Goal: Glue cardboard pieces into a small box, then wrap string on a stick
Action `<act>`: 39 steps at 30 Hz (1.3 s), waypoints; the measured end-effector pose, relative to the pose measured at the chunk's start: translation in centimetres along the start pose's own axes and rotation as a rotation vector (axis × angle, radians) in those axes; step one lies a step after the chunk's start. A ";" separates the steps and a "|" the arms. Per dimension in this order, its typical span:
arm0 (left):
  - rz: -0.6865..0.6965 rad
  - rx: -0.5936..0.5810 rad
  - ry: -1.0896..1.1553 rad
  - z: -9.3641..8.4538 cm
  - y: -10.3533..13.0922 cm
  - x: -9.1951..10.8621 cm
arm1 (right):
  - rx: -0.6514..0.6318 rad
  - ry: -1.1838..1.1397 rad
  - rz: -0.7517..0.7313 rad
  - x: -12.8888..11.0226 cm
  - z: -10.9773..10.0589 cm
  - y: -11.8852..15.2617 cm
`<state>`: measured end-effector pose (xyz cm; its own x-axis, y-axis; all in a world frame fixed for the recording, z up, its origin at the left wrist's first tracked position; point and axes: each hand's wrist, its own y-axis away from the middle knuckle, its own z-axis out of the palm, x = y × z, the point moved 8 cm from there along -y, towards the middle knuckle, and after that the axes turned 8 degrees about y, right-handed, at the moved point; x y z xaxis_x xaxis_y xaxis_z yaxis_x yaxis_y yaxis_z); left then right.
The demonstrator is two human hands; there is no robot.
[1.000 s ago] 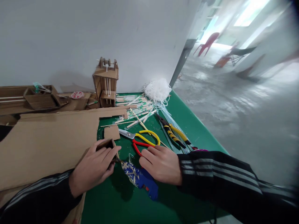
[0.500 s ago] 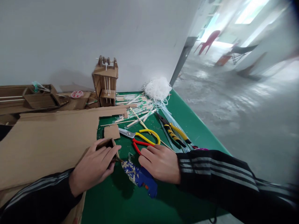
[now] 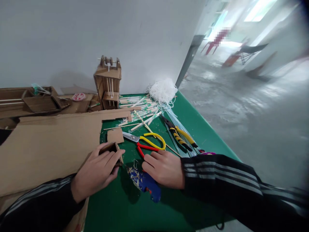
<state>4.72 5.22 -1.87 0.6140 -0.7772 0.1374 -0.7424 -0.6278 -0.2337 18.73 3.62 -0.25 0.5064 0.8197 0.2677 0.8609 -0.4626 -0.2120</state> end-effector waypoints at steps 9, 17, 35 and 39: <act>-0.009 0.000 -0.004 -0.1 -0.2 0.2 | -0.040 0.013 0.012 -0.3 0.8 -0.3; -0.006 -0.010 0.009 -0.1 -0.2 0.3 | -0.068 0.006 0.013 -0.2 0.9 -0.4; 0.003 -0.007 -0.003 -0.1 -0.1 0.3 | -0.016 0.027 0.024 0.0 0.2 -0.4; -0.004 0.001 -0.002 -0.1 -0.1 0.2 | -0.015 0.023 0.022 0.0 0.1 -0.5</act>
<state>4.90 5.15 -1.67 0.6172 -0.7749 0.1365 -0.7398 -0.6306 -0.2346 18.27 3.88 -0.27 0.5261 0.8013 0.2850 0.8501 -0.4857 -0.2037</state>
